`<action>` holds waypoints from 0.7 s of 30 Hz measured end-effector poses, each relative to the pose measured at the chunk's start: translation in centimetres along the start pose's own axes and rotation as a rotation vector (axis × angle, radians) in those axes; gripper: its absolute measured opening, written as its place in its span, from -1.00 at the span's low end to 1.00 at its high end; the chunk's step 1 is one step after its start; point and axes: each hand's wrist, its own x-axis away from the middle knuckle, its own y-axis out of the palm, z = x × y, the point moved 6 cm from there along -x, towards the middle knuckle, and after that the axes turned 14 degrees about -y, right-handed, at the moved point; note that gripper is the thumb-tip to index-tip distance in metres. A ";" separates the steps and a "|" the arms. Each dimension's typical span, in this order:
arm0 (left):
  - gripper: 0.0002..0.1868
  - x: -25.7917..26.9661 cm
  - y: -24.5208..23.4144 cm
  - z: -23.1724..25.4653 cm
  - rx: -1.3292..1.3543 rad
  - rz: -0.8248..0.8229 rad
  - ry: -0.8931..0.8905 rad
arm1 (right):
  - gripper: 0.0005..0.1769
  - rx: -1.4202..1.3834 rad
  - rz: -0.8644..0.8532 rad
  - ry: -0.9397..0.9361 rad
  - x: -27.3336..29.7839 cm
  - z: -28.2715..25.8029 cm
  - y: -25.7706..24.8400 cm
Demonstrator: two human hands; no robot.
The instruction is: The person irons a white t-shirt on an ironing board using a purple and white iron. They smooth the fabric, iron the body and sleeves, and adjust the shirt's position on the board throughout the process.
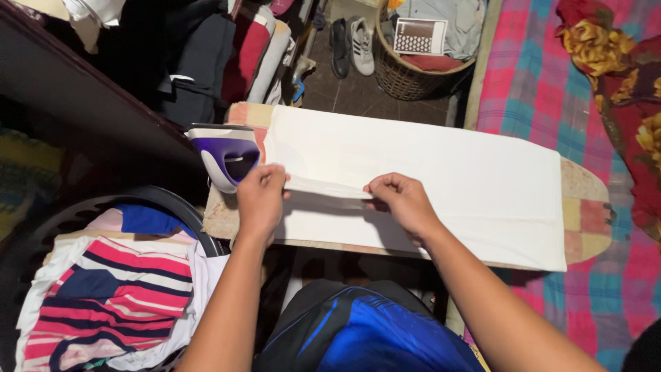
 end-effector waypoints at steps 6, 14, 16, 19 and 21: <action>-0.76 1.0 -2.6 -4.3 -0.024 -0.025 -0.068 | -0.81 0.272 -0.105 -0.168 2.5 0.3 1.4; -0.74 0.0 -3.6 -9.0 -0.417 0.011 0.049 | -0.72 0.630 -0.216 -0.038 5.0 3.4 2.8; -0.74 -0.1 -3.6 -9.5 -0.529 0.025 0.101 | -0.70 0.667 -0.262 -0.192 5.0 3.7 3.4; -0.72 -0.1 -3.6 -10.0 -0.590 0.022 0.100 | -0.69 0.701 -0.293 -0.163 5.1 5.1 3.4; -0.74 0.0 -3.6 -9.7 -0.613 0.011 0.138 | -0.68 0.754 -0.295 -0.162 5.2 5.6 3.3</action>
